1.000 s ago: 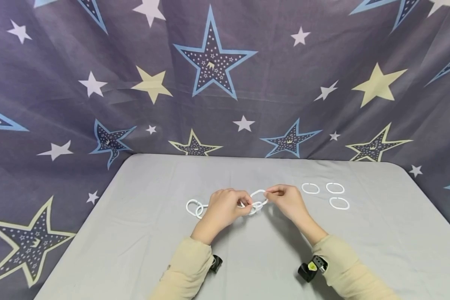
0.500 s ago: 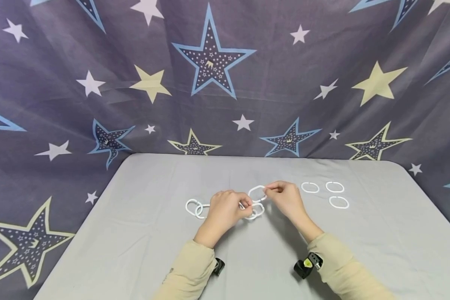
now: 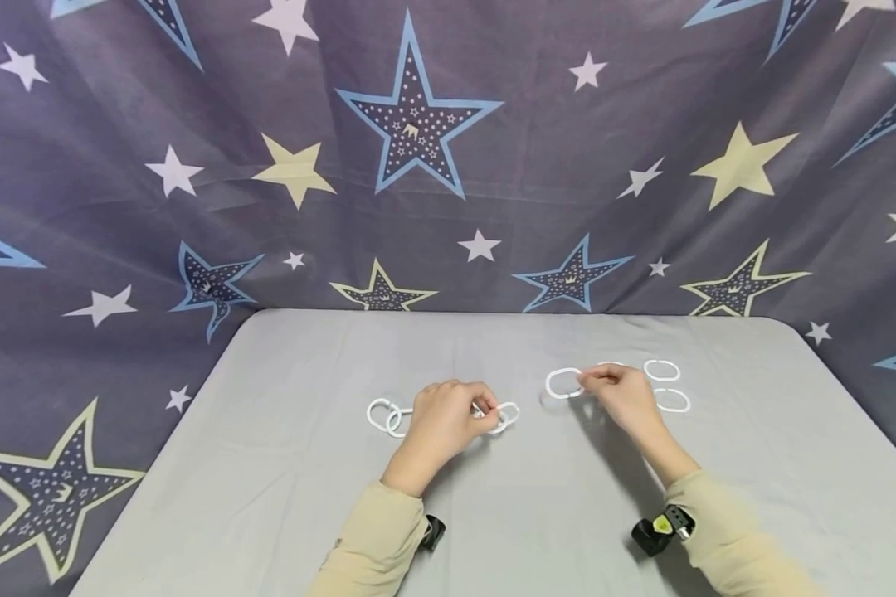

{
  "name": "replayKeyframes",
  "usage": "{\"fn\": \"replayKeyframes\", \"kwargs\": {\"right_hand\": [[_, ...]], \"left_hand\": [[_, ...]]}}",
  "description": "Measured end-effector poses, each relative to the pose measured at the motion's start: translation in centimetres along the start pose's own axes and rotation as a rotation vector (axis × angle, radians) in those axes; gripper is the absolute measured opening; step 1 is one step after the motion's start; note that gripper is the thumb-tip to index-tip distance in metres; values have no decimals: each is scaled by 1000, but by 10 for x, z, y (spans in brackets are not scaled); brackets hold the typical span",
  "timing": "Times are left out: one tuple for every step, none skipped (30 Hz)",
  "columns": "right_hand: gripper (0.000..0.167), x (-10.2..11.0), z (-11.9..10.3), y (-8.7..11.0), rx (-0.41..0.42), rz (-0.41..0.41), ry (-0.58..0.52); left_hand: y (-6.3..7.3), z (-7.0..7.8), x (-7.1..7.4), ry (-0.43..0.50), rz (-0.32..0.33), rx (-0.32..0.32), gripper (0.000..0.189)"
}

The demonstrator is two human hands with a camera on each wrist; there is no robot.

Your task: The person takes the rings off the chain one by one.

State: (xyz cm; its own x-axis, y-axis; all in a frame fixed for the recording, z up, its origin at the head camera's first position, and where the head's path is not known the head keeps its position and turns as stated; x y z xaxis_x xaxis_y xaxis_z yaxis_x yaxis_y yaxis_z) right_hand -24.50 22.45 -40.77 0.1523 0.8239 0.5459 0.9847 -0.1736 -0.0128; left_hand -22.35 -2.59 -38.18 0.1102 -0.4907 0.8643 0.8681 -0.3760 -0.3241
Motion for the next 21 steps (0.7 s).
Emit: {"fn": "replayKeyframes", "kwargs": {"right_hand": [[27, 5, 3, 0, -6, 0, 8], [27, 10, 6, 0, -9, 0, 19], [27, 15, 9, -1, -7, 0, 34], [27, 19, 11, -1, -2, 0, 48], [27, 23, 13, -1, 6, 0, 67], [27, 27, 15, -1, 16, -1, 80], [26, 30, 17, -2, 28, 1, 96], [26, 33, 18, -2, 39, -1, 109], [26, 36, 20, -3, 47, -3, 120], [26, 39, 21, -4, 54, -7, 125], [26, 41, 23, -5, 55, -14, 125], [26, 42, 25, -6, 50, -23, 124], [26, 44, 27, -7, 43, -29, 128], [27, 46, 30, -7, 35, -35, 131], [27, 47, 32, -8, 27, -40, 133], [27, 48, 35, -8, 18, -44, 132], [27, 49, 38, -8, 8, -48, 127], [28, 50, 40, -8, 2, -48, 133], [29, 52, 42, -8, -3, -47, 133], [29, 53, 45, -9, -7, -47, 134], [30, 54, 47, -10, -12, -51, 131]], "left_hand": [[0, 0, 1, -1, 3, -3, 4], [-1, 0, 1, -2, 4, -3, 4], [-1, 1, 1, -4, 4, -1, 3], [-1, 1, 2, -4, 4, 0, 3], [-1, 1, 2, -3, 6, 1, 3], [-1, 1, 3, -3, 7, 3, 2], [-1, 1, 3, -4, 8, 5, 3], [-2, 1, 4, -2, 8, 9, 3], [-2, 1, 4, 0, 9, 13, 3], [-2, 0, 4, 2, 9, 17, 3], [-2, -1, 5, 4, 9, 21, 3], [-2, -1, 5, 7, 6, 25, 3], [-1, -1, 4, 12, 0, 32, 3], [-1, -2, 4, 19, -5, 37, 3], [-1, -1, 5, 24, -9, 41, 3], [-1, -1, 5, 30, -13, 43, 3], [-1, -1, 5, 35, -15, 44, 3], [-1, 0, 5, 39, -16, 46, 3], [-1, 0, 5, 43, -17, 48, 4], [0, 1, 6, 45, -13, 46, 3], [0, 1, 7, 45, -10, 46, 3]]}}
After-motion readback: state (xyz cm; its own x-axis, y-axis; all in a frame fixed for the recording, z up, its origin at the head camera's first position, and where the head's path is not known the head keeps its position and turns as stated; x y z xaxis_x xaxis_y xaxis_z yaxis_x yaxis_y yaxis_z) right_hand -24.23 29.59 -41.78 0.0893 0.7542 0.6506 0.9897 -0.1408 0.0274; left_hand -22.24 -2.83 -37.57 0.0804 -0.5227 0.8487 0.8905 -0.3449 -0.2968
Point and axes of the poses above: each hand's wrist, its own y-axis away from the middle knuckle, its own x-axis out of the back of the hand, z = x × y, the point moved 7 cm from there along -y, towards the middle knuckle
